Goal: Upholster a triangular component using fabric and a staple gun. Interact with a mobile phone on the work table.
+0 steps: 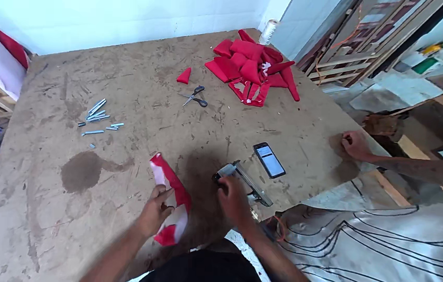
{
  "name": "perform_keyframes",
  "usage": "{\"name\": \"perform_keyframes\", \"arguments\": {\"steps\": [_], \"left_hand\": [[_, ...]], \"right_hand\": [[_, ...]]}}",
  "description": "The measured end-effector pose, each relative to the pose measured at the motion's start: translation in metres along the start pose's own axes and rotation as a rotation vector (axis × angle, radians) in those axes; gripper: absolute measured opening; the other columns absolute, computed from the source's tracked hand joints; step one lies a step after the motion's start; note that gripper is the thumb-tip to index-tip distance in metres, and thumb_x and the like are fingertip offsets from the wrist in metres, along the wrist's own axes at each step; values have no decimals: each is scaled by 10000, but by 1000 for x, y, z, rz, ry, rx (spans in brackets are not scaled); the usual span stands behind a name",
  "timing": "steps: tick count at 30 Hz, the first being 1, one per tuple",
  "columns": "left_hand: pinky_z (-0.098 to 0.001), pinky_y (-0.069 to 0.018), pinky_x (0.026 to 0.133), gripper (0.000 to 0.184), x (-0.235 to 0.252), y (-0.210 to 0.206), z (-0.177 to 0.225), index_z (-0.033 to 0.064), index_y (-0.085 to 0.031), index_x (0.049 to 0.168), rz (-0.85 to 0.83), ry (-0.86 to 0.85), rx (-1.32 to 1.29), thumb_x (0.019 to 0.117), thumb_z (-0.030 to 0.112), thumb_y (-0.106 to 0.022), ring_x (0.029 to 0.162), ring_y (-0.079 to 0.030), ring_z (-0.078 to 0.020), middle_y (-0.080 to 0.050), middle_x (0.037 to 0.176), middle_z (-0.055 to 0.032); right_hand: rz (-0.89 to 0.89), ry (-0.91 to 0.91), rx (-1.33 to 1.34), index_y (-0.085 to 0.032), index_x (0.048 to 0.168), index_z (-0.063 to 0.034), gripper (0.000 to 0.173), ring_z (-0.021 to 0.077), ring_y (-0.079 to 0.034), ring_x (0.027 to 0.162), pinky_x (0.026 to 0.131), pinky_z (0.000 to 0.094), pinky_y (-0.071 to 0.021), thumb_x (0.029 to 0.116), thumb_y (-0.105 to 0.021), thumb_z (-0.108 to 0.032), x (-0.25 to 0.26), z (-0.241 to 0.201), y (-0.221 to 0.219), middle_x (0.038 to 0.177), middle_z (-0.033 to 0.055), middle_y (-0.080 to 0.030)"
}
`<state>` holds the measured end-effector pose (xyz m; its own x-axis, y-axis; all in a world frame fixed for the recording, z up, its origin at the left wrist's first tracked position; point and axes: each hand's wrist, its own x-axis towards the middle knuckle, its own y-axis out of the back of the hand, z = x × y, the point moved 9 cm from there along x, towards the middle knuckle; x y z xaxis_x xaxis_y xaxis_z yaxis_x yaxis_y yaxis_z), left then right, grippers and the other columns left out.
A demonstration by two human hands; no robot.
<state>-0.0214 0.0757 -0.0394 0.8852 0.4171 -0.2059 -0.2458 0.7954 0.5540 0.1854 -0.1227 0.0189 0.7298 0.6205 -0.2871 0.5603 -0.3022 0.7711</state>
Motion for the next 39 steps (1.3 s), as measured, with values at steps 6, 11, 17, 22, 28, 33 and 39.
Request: {"name": "perform_keyframes", "arguments": {"steps": [6, 11, 17, 22, 28, 33, 39], "left_hand": [[-485, -536, 986, 498, 18, -13, 42, 119, -699, 1124, 34, 136, 478, 752, 412, -852, 1156, -616, -308, -622, 1243, -136], [-562, -526, 980, 485, 34, -42, 42, 69, -709, 1083, -359, 321, 563, 818, 464, -805, 1139, -641, -339, -689, 1151, -141], [-605, -538, 937, 468, 44, -48, 37, 116, -701, 1118, -372, 448, 662, 794, 436, -806, 1182, -631, -360, -696, 1169, -135], [-599, -562, 849, 342, 47, -47, 33, 105, -696, 1040, -359, 459, 594, 807, 344, -772, 1023, -678, -352, -693, 1069, -144], [-566, -559, 861, 399, 47, -43, 28, 100, -690, 989, -357, 359, 484, 746, 386, -826, 981, -667, -335, -670, 1043, -148], [-548, -554, 900, 438, 39, -43, 28, 89, -683, 1026, -340, 332, 464, 760, 405, -830, 1012, -666, -327, -676, 1057, -145], [-571, -554, 914, 496, 35, -38, 33, 87, -681, 1089, -343, 399, 450, 760, 416, -856, 1082, -651, -356, -657, 1141, -167]], "right_hand": [[-531, -147, 156, -705, 1115, -105, 588, 261, -719, 849, 814, 529, -590, 873, -650, -638, -22, 4, -104, 964, 98, -726], [-685, -151, 267, -667, 1049, -29, 435, 244, -722, 697, 708, 464, -610, 993, -598, -455, -22, 9, -124, 856, 112, -732], [-643, -70, 426, -685, 937, -57, 344, 195, -664, 634, 642, 418, -564, 1046, -501, -327, -15, 21, -129, 764, 63, -705], [-646, -84, 485, -718, 870, -83, 294, 201, -615, 682, 673, 459, -514, 965, -575, -322, 1, 4, -136, 729, 55, -635], [-730, -156, 340, -720, 903, -67, 268, 169, -674, 645, 665, 409, -577, 956, -596, -298, 9, -14, -136, 742, 47, -698], [-652, -108, 156, -719, 847, -92, 341, 217, -668, 705, 683, 494, -549, 862, -683, -432, 9, -11, -124, 766, 64, -684], [-455, -97, -91, -674, 1143, -193, 497, 249, -705, 904, 787, 540, -565, 826, -675, -576, -11, 7, -92, 957, 41, -722]]}}
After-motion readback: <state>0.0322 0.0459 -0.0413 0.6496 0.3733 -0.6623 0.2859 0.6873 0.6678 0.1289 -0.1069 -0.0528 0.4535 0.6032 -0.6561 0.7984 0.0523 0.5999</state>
